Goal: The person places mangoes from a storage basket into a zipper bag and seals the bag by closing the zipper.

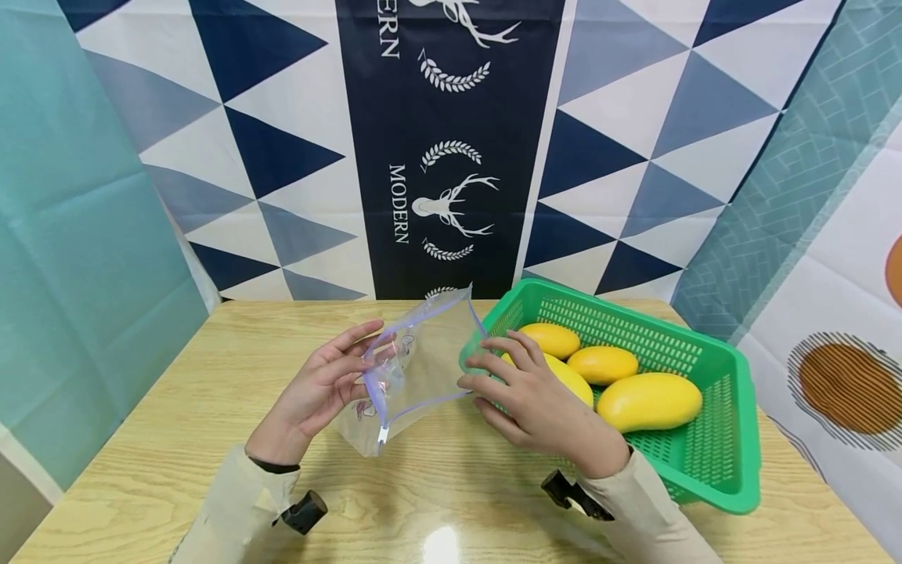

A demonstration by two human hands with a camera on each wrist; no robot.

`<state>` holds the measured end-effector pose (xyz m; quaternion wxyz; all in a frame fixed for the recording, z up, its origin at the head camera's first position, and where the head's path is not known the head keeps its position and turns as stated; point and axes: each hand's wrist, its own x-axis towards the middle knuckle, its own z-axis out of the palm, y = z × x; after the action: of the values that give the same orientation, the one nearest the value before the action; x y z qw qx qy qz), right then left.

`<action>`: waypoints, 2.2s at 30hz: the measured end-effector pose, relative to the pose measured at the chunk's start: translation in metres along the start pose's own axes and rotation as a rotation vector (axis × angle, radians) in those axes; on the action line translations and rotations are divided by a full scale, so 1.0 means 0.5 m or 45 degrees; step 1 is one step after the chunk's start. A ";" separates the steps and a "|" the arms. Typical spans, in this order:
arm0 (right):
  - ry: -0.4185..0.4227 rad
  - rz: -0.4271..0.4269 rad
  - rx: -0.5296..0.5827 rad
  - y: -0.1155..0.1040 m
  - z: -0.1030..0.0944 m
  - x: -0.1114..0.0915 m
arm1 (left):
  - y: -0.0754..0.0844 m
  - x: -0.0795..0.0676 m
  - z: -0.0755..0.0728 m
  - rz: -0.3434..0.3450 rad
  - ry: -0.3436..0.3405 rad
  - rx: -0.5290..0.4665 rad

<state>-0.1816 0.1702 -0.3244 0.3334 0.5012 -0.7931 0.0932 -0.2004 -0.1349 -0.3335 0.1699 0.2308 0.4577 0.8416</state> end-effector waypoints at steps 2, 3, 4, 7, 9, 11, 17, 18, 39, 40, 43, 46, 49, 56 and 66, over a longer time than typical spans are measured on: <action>0.005 -0.003 0.003 0.000 -0.004 0.001 | 0.001 0.000 0.001 -0.002 0.002 0.002; 0.012 -0.004 0.005 0.000 -0.006 0.002 | 0.001 0.000 0.001 -0.002 0.001 0.003; 0.020 -0.007 0.004 0.001 -0.009 0.003 | 0.001 0.000 0.001 -0.003 0.001 0.002; 0.046 -0.008 0.001 0.003 -0.016 0.005 | 0.002 -0.001 0.002 -0.003 -0.002 0.007; 0.063 0.000 -0.001 0.005 -0.021 0.006 | 0.002 -0.001 0.001 0.000 -0.005 0.016; 0.075 0.010 0.000 0.006 -0.026 0.007 | 0.001 0.000 -0.001 0.002 -0.011 0.023; 0.070 0.064 0.012 0.009 -0.043 0.004 | 0.000 0.001 -0.005 0.004 -0.034 0.013; 0.067 0.074 0.015 0.010 -0.046 0.003 | -0.001 0.001 -0.005 0.005 -0.039 0.012; 0.161 0.132 -0.032 0.046 -0.112 -0.011 | 0.000 -0.002 -0.008 -0.002 -0.033 0.018; 0.162 0.132 -0.042 0.048 -0.117 -0.013 | -0.001 -0.001 -0.008 -0.001 -0.038 0.017; 0.167 0.135 -0.072 0.053 -0.130 -0.018 | -0.002 0.001 -0.008 0.003 -0.052 0.028; 0.150 0.144 -0.101 0.058 -0.142 -0.023 | -0.003 0.003 -0.006 0.000 -0.050 0.038; 0.123 0.152 -0.121 0.063 -0.154 -0.028 | -0.004 0.004 -0.005 -0.007 -0.045 0.028; 0.074 0.157 -0.173 0.074 -0.176 -0.040 | -0.005 0.003 -0.004 -0.005 -0.045 0.026; -0.021 0.183 -0.215 0.091 -0.191 -0.057 | -0.009 0.007 -0.003 0.017 -0.109 0.019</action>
<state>-0.1711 0.2592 -0.2609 0.3603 0.4137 -0.8348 0.0455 -0.2039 -0.1320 -0.3372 0.1822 0.2710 0.4546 0.8286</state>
